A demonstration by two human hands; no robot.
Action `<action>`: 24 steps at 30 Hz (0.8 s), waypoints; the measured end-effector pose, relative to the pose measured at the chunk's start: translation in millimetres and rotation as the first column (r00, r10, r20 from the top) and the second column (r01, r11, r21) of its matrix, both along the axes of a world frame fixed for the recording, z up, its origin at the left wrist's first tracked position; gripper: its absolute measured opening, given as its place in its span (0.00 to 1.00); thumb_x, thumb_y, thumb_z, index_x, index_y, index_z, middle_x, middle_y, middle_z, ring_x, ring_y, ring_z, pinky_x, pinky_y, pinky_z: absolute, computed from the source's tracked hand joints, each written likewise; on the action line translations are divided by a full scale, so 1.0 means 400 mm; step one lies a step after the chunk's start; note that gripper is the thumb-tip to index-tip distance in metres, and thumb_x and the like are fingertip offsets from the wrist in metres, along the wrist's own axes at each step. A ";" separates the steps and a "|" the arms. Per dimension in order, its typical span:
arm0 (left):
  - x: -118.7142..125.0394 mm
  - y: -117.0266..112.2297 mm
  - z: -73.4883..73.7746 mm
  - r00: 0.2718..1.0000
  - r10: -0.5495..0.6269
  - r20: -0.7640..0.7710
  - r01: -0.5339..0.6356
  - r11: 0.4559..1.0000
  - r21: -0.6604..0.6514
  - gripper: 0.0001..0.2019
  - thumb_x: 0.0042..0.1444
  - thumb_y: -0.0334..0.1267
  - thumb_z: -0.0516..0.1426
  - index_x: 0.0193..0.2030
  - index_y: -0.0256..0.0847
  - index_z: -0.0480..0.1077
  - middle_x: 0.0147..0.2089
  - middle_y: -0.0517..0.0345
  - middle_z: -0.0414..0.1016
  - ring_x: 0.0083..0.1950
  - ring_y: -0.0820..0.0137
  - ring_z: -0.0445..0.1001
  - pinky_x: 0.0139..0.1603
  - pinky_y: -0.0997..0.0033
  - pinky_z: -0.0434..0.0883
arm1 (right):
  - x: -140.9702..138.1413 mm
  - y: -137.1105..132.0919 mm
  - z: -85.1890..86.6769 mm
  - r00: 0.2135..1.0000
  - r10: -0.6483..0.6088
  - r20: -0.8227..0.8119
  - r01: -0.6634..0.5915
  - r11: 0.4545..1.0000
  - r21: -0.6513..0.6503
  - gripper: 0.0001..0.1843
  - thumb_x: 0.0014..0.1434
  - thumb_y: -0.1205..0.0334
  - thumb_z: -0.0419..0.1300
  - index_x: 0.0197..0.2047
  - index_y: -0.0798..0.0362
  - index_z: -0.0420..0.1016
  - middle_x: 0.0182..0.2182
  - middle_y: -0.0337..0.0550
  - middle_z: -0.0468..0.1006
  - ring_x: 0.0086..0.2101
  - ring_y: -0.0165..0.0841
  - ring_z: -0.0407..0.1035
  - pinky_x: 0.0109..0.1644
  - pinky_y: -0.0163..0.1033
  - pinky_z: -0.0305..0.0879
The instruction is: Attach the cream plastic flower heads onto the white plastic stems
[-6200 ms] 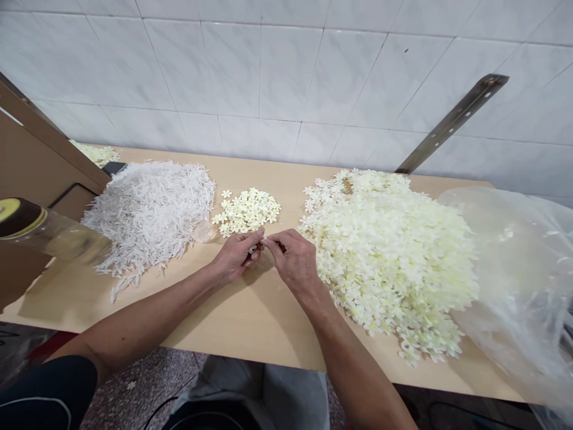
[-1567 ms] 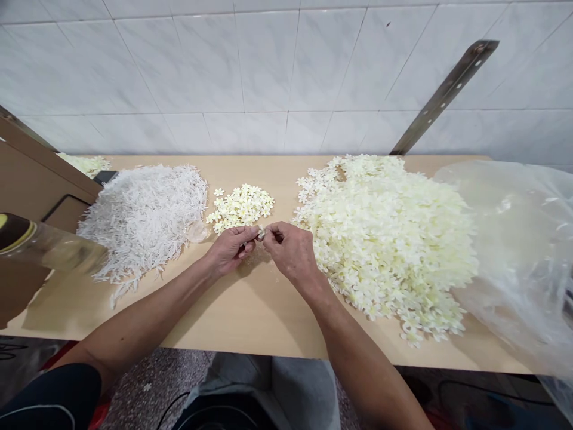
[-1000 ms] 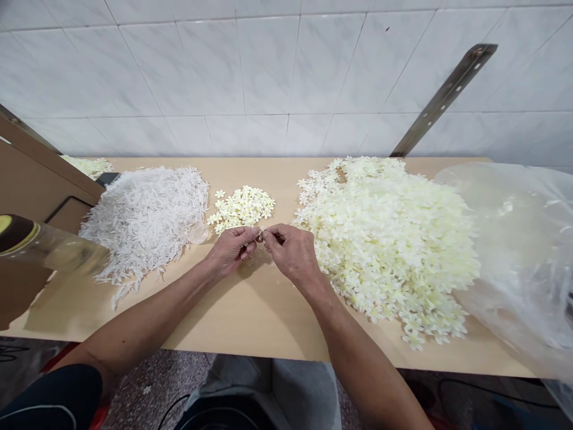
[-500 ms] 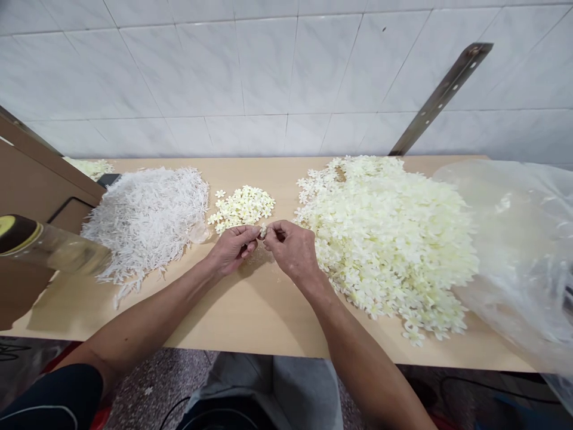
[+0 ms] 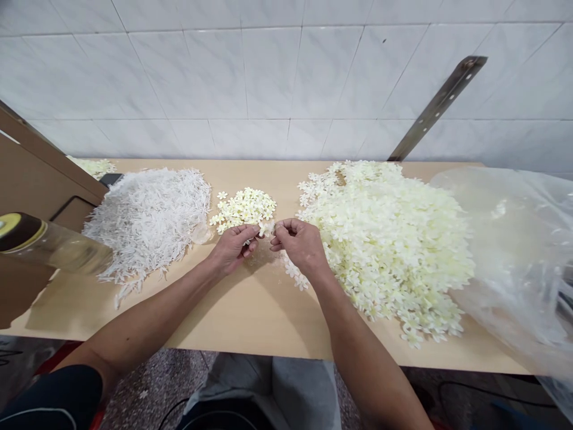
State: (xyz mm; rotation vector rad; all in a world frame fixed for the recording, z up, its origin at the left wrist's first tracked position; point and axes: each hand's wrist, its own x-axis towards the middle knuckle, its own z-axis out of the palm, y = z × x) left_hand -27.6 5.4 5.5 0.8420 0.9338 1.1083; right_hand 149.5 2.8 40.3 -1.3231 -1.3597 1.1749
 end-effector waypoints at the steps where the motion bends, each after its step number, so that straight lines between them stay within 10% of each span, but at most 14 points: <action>1: -0.001 0.001 -0.001 1.000 -0.001 0.007 0.001 1.000 -0.007 0.19 0.49 0.51 0.68 0.30 0.36 0.73 0.25 0.58 0.72 0.19 0.81 0.60 0.19 0.76 0.52 | 0.009 0.005 0.005 0.999 0.022 -0.047 -0.024 0.999 -0.023 0.13 0.58 0.53 0.66 0.32 0.55 0.77 0.24 0.41 0.78 0.24 0.31 0.74 0.33 0.38 0.77; 13: -0.004 -0.009 0.001 0.995 -0.095 0.041 0.095 0.995 -0.002 0.20 0.50 0.52 0.68 0.31 0.35 0.73 0.30 0.57 0.73 0.20 0.82 0.59 0.19 0.76 0.49 | 0.082 0.010 0.066 0.950 0.193 -0.245 -0.228 0.966 -0.123 0.20 0.52 0.47 0.72 0.31 0.55 0.75 0.25 0.38 0.72 0.24 0.26 0.66 0.27 0.32 0.70; 19: -0.002 -0.012 -0.003 0.994 -0.104 0.038 0.105 0.994 -0.013 0.20 0.48 0.53 0.69 0.31 0.35 0.74 0.31 0.55 0.75 0.20 0.82 0.61 0.19 0.76 0.50 | 0.110 0.008 0.071 0.966 0.178 0.188 -0.180 0.984 -0.009 0.15 0.58 0.50 0.65 0.31 0.54 0.75 0.22 0.39 0.75 0.23 0.30 0.70 0.28 0.36 0.71; 24: 0.000 -0.021 0.000 0.993 -0.119 0.000 0.119 0.993 -0.011 0.21 0.49 0.54 0.68 0.32 0.35 0.75 0.23 0.60 0.68 0.20 0.80 0.60 0.20 0.76 0.53 | 0.164 0.007 0.062 0.706 0.051 0.706 -0.204 0.970 0.134 0.11 0.57 0.57 0.64 0.25 0.51 0.78 0.21 0.39 0.78 0.23 0.33 0.71 0.29 0.38 0.63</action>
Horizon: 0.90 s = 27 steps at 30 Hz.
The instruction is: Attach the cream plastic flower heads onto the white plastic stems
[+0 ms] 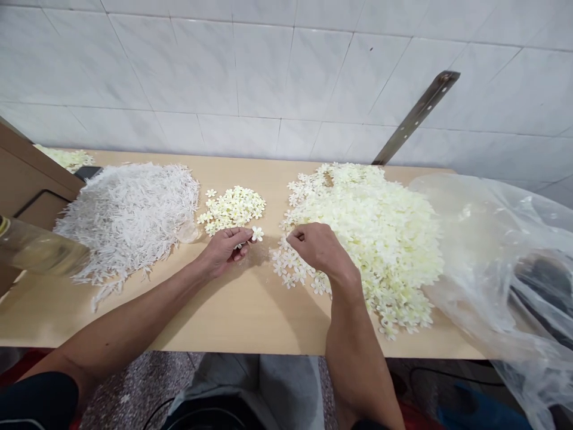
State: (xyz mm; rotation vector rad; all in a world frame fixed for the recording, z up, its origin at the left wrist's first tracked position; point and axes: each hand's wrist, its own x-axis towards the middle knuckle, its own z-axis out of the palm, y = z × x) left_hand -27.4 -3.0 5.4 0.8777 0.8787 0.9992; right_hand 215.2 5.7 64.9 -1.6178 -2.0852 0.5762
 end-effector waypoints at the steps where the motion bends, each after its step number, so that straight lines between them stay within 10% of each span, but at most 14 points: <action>1: 0.001 -0.002 0.002 1.000 0.011 -0.012 -0.011 1.000 0.002 0.21 0.49 0.54 0.68 0.32 0.35 0.75 0.23 0.60 0.69 0.20 0.80 0.61 0.20 0.77 0.53 | 0.006 -0.001 -0.001 0.998 -0.001 0.062 -0.002 0.999 0.051 0.12 0.57 0.57 0.64 0.24 0.51 0.78 0.22 0.39 0.78 0.24 0.34 0.72 0.30 0.39 0.63; 16: 0.016 -0.011 0.006 0.971 0.154 -0.185 -0.139 0.986 0.092 0.19 0.52 0.53 0.67 0.31 0.36 0.75 0.20 0.59 0.69 0.18 0.78 0.61 0.19 0.75 0.57 | -0.168 -0.032 -0.091 0.995 0.050 -0.084 -0.022 0.952 0.304 0.09 0.64 0.55 0.63 0.41 0.50 0.82 0.38 0.46 0.84 0.36 0.37 0.77 0.44 0.41 0.69; 27: 0.004 0.003 -0.006 0.998 0.009 0.059 -0.007 0.999 -0.036 0.22 0.48 0.54 0.70 0.32 0.34 0.73 0.21 0.62 0.67 0.18 0.81 0.58 0.18 0.76 0.50 | -0.164 -0.024 -0.071 0.872 -0.090 -0.482 0.055 0.995 -0.087 0.14 0.56 0.49 0.68 0.33 0.53 0.81 0.25 0.41 0.81 0.24 0.33 0.74 0.28 0.38 0.74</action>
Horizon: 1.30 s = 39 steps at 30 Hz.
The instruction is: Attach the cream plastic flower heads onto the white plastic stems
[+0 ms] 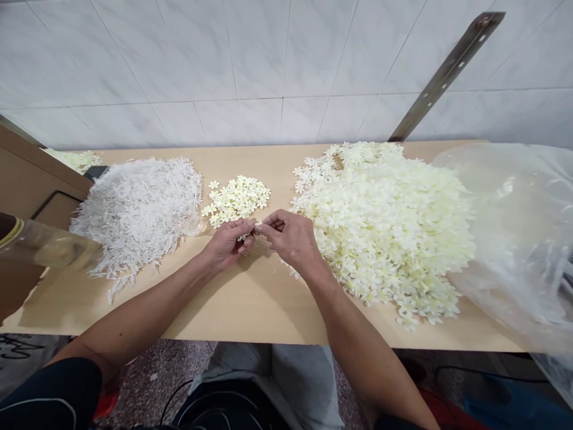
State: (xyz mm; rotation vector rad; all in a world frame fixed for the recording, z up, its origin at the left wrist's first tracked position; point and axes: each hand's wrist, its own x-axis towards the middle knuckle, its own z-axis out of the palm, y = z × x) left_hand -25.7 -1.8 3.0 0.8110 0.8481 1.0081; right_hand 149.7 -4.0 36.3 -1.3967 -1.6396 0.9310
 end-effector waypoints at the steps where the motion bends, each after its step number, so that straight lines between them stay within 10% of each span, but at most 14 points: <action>1: 0.000 0.004 -0.003 1.000 0.005 0.019 -0.005 1.000 -0.011 0.22 0.47 0.53 0.70 0.31 0.34 0.73 0.21 0.62 0.68 0.18 0.82 0.58 0.18 0.76 0.50 | -0.001 0.000 0.002 0.999 0.004 -0.053 -0.006 0.999 -0.038 0.15 0.55 0.49 0.69 0.33 0.53 0.81 0.24 0.41 0.80 0.24 0.33 0.74 0.28 0.38 0.75; 8: -0.002 0.009 -0.003 0.998 0.023 0.052 -0.022 1.000 -0.017 0.22 0.46 0.52 0.72 0.30 0.34 0.73 0.22 0.63 0.67 0.17 0.83 0.57 0.17 0.77 0.50 | -0.002 -0.002 0.012 0.988 0.048 -0.146 -0.061 0.994 -0.087 0.15 0.57 0.51 0.68 0.36 0.56 0.83 0.25 0.44 0.82 0.27 0.35 0.78 0.35 0.39 0.79; 25: 0.006 0.002 0.009 0.994 0.106 -0.038 -0.104 0.994 0.045 0.22 0.45 0.53 0.71 0.30 0.34 0.75 0.23 0.60 0.70 0.18 0.82 0.58 0.17 0.76 0.50 | -0.032 -0.019 -0.014 0.964 -0.139 0.226 0.057 0.941 0.333 0.08 0.58 0.63 0.60 0.34 0.52 0.83 0.25 0.39 0.82 0.23 0.29 0.71 0.29 0.32 0.65; 39: 0.002 0.006 0.005 0.993 0.115 -0.011 -0.114 0.992 0.061 0.21 0.47 0.52 0.71 0.30 0.34 0.75 0.26 0.58 0.72 0.19 0.82 0.60 0.18 0.76 0.51 | -0.033 -0.009 -0.018 0.994 -0.079 -0.079 0.077 0.997 -0.026 0.09 0.60 0.59 0.61 0.39 0.53 0.81 0.28 0.41 0.84 0.27 0.34 0.80 0.32 0.34 0.76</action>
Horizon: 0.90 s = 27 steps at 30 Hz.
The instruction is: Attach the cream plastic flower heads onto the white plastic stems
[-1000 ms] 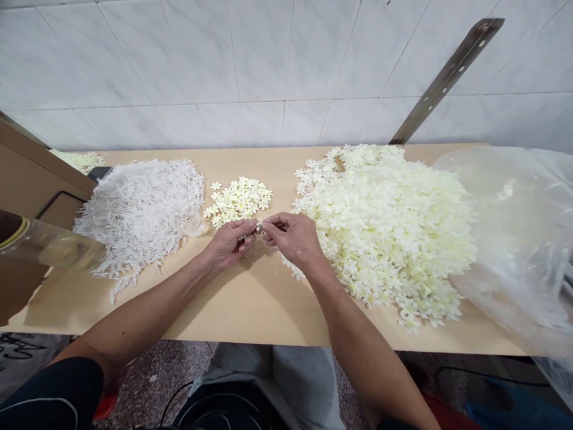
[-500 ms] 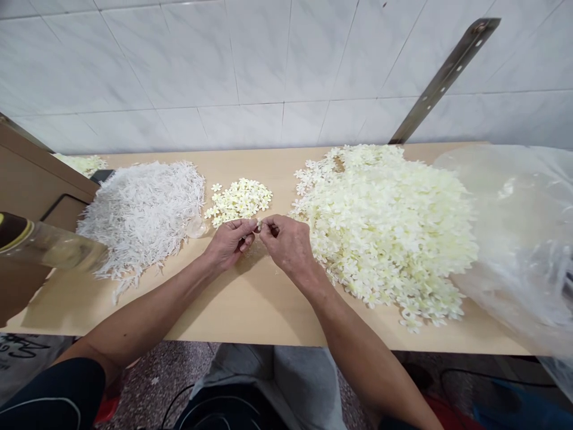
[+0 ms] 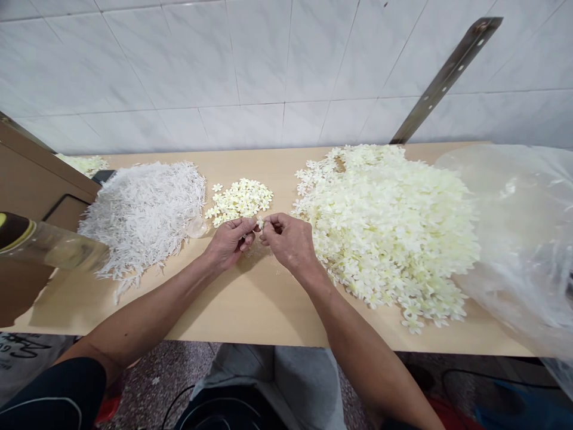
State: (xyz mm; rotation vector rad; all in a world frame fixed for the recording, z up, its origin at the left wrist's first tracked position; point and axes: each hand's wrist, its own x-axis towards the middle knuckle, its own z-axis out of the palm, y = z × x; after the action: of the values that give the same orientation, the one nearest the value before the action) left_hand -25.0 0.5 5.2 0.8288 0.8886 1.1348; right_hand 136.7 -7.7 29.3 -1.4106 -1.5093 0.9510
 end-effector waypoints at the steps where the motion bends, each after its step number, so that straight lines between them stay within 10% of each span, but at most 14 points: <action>1: -0.001 0.000 -0.001 1.000 0.003 0.006 -0.003 1.000 0.004 0.20 0.47 0.52 0.71 0.30 0.34 0.75 0.26 0.57 0.72 0.20 0.82 0.60 0.18 0.76 0.52 | 0.000 0.000 0.006 1.000 0.003 -0.026 -0.004 1.000 -0.031 0.09 0.60 0.59 0.61 0.38 0.53 0.80 0.28 0.41 0.84 0.27 0.34 0.80 0.32 0.34 0.76; 8: -0.003 0.003 -0.005 0.999 0.038 0.022 -0.039 0.999 0.028 0.21 0.49 0.53 0.70 0.30 0.35 0.73 0.27 0.58 0.72 0.20 0.82 0.61 0.18 0.77 0.52 | -0.004 0.002 0.024 1.000 -0.011 -0.025 0.009 0.997 -0.082 0.10 0.60 0.56 0.62 0.37 0.54 0.80 0.26 0.42 0.83 0.26 0.35 0.80 0.33 0.35 0.77; 15: 0.001 0.000 0.004 0.999 0.046 -0.013 -0.046 0.999 0.016 0.21 0.50 0.53 0.68 0.30 0.35 0.73 0.20 0.62 0.66 0.18 0.81 0.58 0.18 0.78 0.52 | -0.005 0.000 -0.007 0.987 -0.015 0.157 -0.011 0.986 0.164 0.09 0.63 0.59 0.58 0.40 0.52 0.80 0.30 0.41 0.84 0.29 0.33 0.80 0.36 0.36 0.76; 20: 0.001 0.003 0.012 0.994 0.094 -0.055 -0.092 0.995 0.034 0.18 0.49 0.50 0.69 0.30 0.35 0.73 0.19 0.62 0.67 0.18 0.80 0.60 0.19 0.77 0.54 | -0.001 -0.009 0.004 0.942 -0.165 0.293 0.003 0.875 0.485 0.08 0.62 0.59 0.61 0.42 0.52 0.80 0.40 0.47 0.83 0.32 0.33 0.77 0.33 0.35 0.73; 27: 0.001 -0.005 0.015 0.994 0.053 -0.092 -0.050 0.998 0.037 0.21 0.50 0.55 0.68 0.30 0.35 0.73 0.19 0.62 0.67 0.18 0.79 0.61 0.19 0.76 0.54 | 0.004 -0.006 -0.004 0.920 -0.114 0.375 -0.092 0.866 0.491 0.08 0.65 0.59 0.61 0.40 0.50 0.82 0.36 0.44 0.84 0.36 0.35 0.77 0.42 0.38 0.71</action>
State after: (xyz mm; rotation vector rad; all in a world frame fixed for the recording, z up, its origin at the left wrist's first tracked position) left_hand -24.6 -1.7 11.1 0.8973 0.9742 1.1665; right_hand 138.2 -9.9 27.6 -1.2575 -1.8712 0.2198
